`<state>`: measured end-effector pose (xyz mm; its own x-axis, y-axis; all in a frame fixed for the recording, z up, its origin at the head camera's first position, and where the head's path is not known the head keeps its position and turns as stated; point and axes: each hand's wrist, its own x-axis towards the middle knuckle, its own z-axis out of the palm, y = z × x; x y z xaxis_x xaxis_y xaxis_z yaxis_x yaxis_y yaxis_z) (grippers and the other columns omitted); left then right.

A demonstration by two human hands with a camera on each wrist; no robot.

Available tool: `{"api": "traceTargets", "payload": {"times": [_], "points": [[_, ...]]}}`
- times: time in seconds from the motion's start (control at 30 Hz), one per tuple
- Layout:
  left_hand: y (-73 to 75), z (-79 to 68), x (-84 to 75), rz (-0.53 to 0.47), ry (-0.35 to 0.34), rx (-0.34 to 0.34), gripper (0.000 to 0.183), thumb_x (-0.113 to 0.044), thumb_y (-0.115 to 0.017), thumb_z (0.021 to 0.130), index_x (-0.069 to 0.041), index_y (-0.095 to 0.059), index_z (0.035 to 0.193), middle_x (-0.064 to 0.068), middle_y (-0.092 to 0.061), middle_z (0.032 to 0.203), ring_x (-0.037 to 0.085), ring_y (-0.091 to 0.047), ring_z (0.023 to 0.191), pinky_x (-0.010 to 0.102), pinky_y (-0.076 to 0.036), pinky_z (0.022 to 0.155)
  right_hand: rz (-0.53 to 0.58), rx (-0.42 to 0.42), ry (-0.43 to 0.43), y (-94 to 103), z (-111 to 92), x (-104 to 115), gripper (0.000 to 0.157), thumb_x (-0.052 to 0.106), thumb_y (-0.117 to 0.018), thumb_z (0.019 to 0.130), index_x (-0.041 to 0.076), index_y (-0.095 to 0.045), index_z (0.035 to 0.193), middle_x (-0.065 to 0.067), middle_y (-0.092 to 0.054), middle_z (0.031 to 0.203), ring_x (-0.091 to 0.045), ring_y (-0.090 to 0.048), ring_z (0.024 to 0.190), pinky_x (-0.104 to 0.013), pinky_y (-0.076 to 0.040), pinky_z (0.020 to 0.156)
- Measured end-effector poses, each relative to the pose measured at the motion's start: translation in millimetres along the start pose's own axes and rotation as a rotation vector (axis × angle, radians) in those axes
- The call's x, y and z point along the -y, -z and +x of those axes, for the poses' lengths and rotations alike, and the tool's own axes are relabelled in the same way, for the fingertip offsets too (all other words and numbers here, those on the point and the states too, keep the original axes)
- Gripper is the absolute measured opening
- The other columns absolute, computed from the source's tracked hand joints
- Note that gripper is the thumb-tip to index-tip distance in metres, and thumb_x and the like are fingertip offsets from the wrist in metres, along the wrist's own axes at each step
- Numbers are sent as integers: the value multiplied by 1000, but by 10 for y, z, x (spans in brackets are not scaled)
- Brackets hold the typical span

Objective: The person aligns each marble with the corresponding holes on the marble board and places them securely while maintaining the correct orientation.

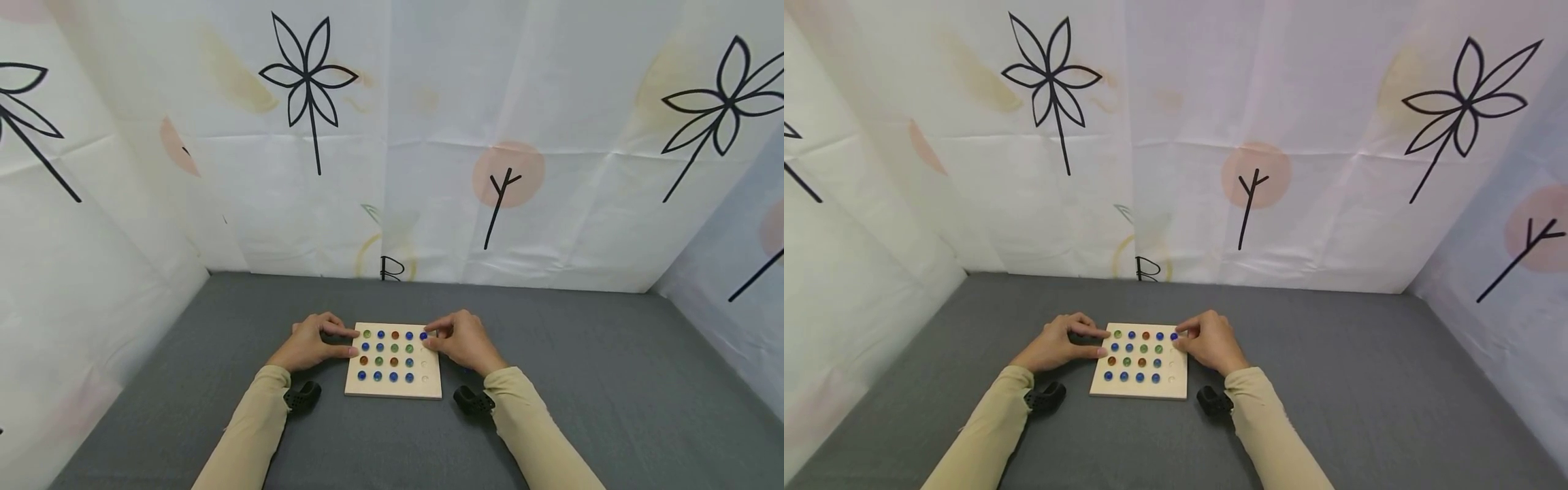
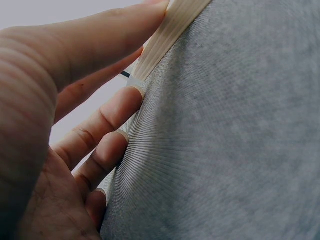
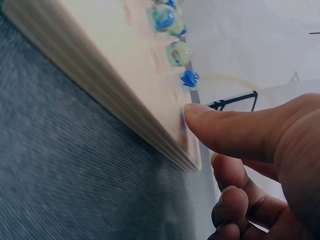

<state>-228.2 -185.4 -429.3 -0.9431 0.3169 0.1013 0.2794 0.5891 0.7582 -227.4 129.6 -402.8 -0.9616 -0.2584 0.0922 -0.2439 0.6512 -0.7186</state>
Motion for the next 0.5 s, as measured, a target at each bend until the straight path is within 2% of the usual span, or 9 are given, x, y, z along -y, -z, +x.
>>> {"api": "traceTargets", "payload": {"times": [0.27,0.5], "points": [[-6,5,0,-2,-9,1,36,-35,-90,77,-22,-82,110,-3,-64,106,24,-57,105,64,-11,102,19,-17,-7,101,-17,-26,20,10,-82,86,5,-81,106,0,-60,70,-15,-47,54,-29,-39,49],[-9,3,4,8,0,-1,36,-36,-90,77,-22,-82,109,-4,-64,105,23,-57,105,62,-14,101,22,-2,-7,154,-25,23,21,13,-82,88,8,-81,108,-1,-59,72,-13,-43,47,-30,-38,46]]}}
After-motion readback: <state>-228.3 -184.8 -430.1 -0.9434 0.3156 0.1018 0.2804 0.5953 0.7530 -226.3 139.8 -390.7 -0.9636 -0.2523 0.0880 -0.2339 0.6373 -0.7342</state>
